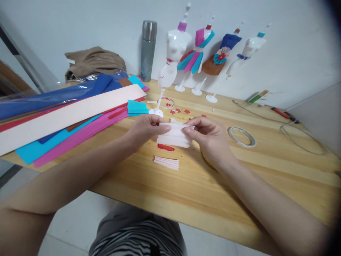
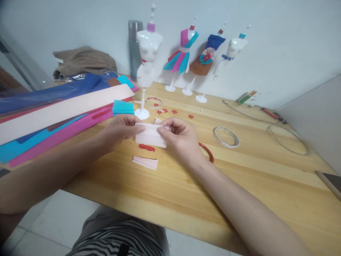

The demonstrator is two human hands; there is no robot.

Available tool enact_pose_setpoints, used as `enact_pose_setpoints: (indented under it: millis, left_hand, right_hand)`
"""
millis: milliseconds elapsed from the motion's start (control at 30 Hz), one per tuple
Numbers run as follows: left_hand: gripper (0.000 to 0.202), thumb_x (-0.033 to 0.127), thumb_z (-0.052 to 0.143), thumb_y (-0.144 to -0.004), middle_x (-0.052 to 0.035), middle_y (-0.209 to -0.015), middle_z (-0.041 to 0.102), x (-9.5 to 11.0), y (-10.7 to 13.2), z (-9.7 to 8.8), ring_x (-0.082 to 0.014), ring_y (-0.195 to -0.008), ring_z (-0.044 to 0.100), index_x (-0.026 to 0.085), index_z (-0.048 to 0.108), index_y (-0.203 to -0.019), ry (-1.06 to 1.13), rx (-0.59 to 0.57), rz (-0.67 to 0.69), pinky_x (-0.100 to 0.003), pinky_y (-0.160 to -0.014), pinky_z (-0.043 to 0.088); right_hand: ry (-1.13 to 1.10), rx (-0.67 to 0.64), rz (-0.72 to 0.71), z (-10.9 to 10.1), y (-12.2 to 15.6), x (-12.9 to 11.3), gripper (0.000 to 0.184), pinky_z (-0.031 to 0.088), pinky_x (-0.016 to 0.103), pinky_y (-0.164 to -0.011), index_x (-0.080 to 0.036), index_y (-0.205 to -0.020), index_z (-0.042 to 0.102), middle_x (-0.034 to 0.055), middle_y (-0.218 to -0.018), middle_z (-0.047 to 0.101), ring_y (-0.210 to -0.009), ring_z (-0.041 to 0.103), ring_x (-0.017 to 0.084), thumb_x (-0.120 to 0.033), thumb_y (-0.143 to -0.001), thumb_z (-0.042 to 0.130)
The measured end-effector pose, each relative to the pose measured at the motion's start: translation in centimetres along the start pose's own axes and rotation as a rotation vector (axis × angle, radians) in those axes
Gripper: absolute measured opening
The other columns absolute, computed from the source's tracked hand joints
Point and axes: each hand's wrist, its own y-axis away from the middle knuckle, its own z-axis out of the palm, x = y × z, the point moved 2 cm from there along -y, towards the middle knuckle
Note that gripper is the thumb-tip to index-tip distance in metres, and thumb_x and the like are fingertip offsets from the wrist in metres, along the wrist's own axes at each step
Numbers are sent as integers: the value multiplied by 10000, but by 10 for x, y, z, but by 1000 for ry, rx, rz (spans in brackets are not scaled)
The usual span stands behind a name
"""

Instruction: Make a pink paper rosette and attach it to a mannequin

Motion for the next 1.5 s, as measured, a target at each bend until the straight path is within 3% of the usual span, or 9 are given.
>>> enact_pose_setpoints:
  millis: [167, 467, 667, 833, 1000, 1167, 1500]
  left_hand:
    - [164, 230, 780, -591, 4, -636, 656, 0, -1, 0, -93, -561, 559, 132, 702, -698, -15, 35, 57, -208, -523, 409]
    - [145, 267, 754, -600, 18, -578, 590, 3, 0, -1, -89, -563, 495, 137, 708, -646, -102, 65, 100, -218, -537, 362]
    - [133, 270, 708, -652, 35, -508, 521, 6, 1, -3, -76, -507, 401, 138, 723, -654, -333, 123, 135, -225, -504, 269]
    - [125, 243, 668, -700, 42, -496, 522, 12, 10, 2, -74, -489, 413, 141, 716, -645, -399, 184, 207, -221, -485, 282]
    - [90, 202, 661, -715, 63, -383, 487, 15, 15, 8, -62, -356, 389, 150, 681, -644, -311, 219, 106, -200, -395, 284]
    - [40, 173, 682, -699, 3, -513, 660, 15, 16, 12, -74, -326, 495, 140, 660, -704, -137, 210, 69, -182, -345, 339]
    - [136, 219, 776, -660, -6, -587, 707, 12, 15, 11, -138, -580, 708, 135, 672, -684, 58, 133, 198, -201, -560, 558]
  right_hand:
    - [-8, -4, 7, 1, 1, -2, 109, 431, 280, -492, -257, -679, 696, -16, -625, 636, -537, 530, 125, -263, -684, 805]
    - [72, -32, 28, -3, -2, -6, 110, 388, 280, -533, -241, -648, 720, -18, -626, 610, -571, 492, 118, -301, -667, 811]
    - [98, -9, 182, -6, -5, -8, 169, 348, 271, -482, -229, -643, 741, -20, -529, 572, -510, 460, 113, -358, -614, 845]
    - [30, 6, 249, -2, -3, -13, 212, 312, 249, -389, -218, -635, 709, -39, -466, 545, -396, 404, 81, -374, -620, 850]
    - [-63, 4, 303, 2, 0, -10, 225, 432, 242, -423, -208, -667, 723, 9, -578, 674, -443, 547, 100, -371, -626, 872]
    - [-190, 21, 322, 6, 1, -4, 229, 498, 249, -471, -216, -655, 719, 32, -681, 745, -517, 629, 127, -336, -577, 898]
    - [-256, 67, 218, 9, 3, -10, 230, 497, 248, -537, -233, -639, 704, -4, -640, 727, -558, 641, 122, -301, -548, 904]
